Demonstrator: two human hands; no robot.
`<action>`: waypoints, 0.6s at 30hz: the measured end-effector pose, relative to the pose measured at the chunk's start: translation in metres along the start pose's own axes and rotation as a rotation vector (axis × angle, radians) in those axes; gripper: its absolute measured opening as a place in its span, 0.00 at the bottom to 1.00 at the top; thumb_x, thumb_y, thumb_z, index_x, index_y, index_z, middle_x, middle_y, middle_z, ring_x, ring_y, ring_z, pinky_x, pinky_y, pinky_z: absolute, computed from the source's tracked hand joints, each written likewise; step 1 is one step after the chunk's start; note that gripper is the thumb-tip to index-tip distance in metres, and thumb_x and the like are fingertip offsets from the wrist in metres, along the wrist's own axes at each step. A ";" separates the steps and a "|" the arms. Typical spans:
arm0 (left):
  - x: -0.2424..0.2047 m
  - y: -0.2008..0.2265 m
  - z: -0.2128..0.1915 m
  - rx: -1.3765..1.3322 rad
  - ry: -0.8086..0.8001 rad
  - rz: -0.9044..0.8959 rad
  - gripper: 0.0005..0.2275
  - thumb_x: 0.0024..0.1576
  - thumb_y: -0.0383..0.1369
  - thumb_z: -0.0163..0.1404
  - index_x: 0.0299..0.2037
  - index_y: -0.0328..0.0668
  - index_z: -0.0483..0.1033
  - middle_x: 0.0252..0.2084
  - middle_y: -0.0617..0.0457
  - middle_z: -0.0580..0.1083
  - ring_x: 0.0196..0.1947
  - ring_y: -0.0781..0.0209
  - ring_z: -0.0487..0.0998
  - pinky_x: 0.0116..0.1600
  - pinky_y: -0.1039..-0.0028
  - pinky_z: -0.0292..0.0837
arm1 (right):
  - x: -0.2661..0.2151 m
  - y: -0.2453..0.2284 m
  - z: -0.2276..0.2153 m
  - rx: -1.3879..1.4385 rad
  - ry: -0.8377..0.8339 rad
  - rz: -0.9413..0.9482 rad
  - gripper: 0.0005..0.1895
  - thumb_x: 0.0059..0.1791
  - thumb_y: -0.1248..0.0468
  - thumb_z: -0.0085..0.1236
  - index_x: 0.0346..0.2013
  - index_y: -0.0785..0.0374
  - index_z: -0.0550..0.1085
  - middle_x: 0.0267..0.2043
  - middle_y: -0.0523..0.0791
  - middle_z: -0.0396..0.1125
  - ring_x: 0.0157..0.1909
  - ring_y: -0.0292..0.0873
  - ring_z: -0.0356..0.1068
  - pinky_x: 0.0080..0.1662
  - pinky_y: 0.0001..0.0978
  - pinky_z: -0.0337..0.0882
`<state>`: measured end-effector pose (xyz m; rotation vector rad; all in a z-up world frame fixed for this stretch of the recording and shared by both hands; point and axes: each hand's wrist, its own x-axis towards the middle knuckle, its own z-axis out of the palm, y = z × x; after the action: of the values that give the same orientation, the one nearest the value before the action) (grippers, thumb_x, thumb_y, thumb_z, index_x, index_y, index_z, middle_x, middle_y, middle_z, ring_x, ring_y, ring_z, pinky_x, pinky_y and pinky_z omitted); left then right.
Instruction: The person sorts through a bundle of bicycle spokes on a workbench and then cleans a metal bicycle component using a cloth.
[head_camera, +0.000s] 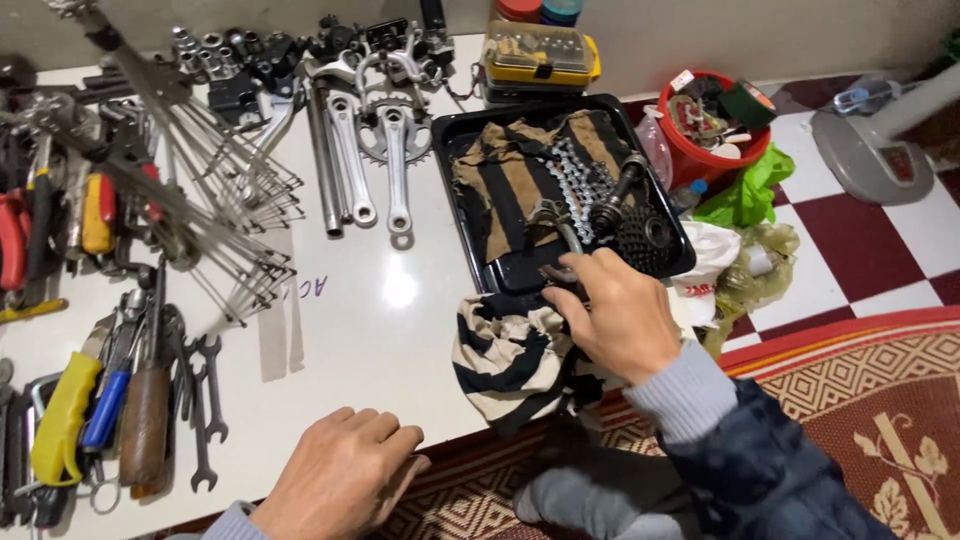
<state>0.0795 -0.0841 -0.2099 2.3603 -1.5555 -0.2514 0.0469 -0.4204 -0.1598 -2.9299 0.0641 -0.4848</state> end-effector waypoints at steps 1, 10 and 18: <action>0.000 0.000 0.000 0.000 -0.003 0.010 0.07 0.61 0.40 0.53 0.36 0.49 0.75 0.27 0.53 0.74 0.24 0.50 0.75 0.29 0.59 0.71 | 0.003 0.005 0.006 -0.004 0.002 0.009 0.21 0.49 0.54 0.63 0.52 0.62 0.75 0.36 0.47 0.68 0.27 0.52 0.68 0.23 0.48 0.66; 0.000 -0.004 0.006 -0.022 -0.060 -0.046 0.07 0.63 0.42 0.52 0.38 0.52 0.76 0.27 0.56 0.74 0.25 0.54 0.75 0.31 0.64 0.71 | 0.016 0.022 0.041 -0.122 -0.406 0.241 0.20 0.52 0.48 0.58 0.52 0.55 0.73 0.37 0.48 0.68 0.31 0.54 0.73 0.32 0.53 0.76; -0.002 -0.007 0.007 0.017 0.012 -0.058 0.07 0.60 0.42 0.54 0.37 0.52 0.76 0.26 0.56 0.74 0.23 0.51 0.75 0.29 0.62 0.72 | 0.019 0.036 0.049 -0.128 -0.113 0.039 0.11 0.50 0.54 0.60 0.44 0.52 0.77 0.37 0.44 0.72 0.30 0.50 0.73 0.26 0.49 0.75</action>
<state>0.0825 -0.0806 -0.2190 2.4180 -1.4915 -0.2377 0.0807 -0.4492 -0.2058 -3.0678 0.1426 -0.3201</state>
